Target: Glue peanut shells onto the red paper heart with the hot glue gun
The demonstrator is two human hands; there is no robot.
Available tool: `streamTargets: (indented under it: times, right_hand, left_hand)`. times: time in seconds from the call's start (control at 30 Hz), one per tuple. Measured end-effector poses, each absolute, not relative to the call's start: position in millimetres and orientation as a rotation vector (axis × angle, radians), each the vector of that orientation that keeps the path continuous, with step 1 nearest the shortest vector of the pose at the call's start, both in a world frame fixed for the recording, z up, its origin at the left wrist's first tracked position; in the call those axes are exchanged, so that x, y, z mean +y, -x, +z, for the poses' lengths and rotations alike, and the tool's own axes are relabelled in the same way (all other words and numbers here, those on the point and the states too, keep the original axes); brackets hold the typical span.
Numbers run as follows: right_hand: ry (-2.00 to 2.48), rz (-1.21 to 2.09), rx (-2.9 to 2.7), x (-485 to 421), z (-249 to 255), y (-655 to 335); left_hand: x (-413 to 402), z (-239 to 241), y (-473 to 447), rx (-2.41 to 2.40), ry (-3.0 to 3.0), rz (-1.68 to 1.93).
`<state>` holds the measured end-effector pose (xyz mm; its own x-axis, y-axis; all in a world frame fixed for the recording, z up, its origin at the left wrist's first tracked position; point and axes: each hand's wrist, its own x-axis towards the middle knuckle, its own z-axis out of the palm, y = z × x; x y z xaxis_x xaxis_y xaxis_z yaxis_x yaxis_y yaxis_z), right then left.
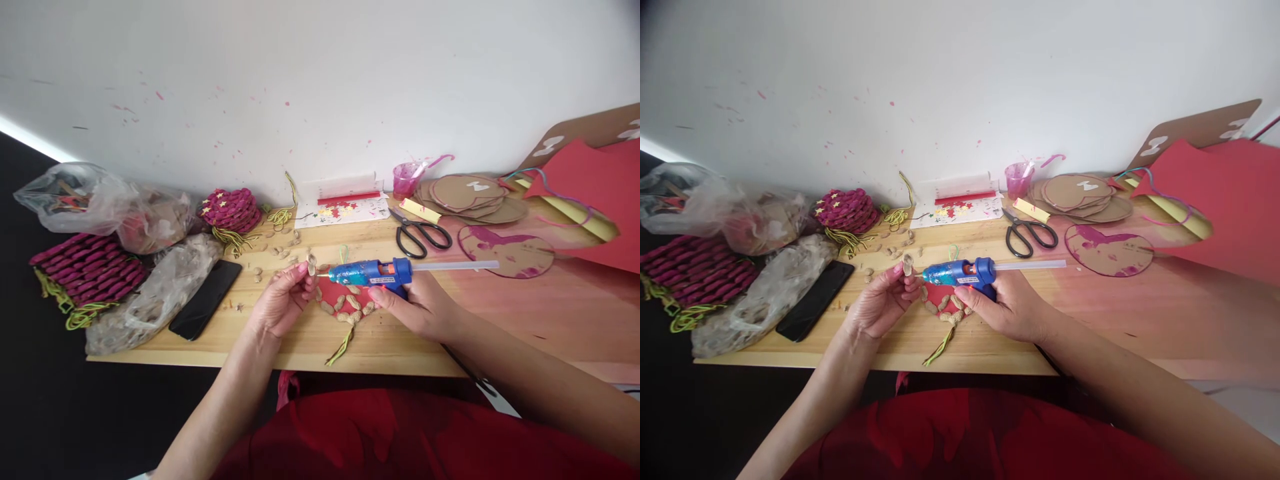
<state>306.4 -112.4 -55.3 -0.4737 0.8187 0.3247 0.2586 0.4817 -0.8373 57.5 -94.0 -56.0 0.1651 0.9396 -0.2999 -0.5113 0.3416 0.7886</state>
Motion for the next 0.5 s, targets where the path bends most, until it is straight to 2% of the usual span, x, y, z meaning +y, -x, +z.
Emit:
streamTargets:
  times: [0.17,0.37,0.5]
  right_hand:
    - [1.032,0.884,-1.802,-105,-57,-304]
    - [1.231,1.117,-1.476,-96,-63,-304]
    - [1.279,1.043,-1.488,-94,-65,-305]
  left_hand:
    - [-94,-53,-50,1.093,-0.901,1.104]
    - [-98,-47,-59,1.470,-1.623,0.938]
    - [-100,-47,-70,1.577,-1.953,0.825]
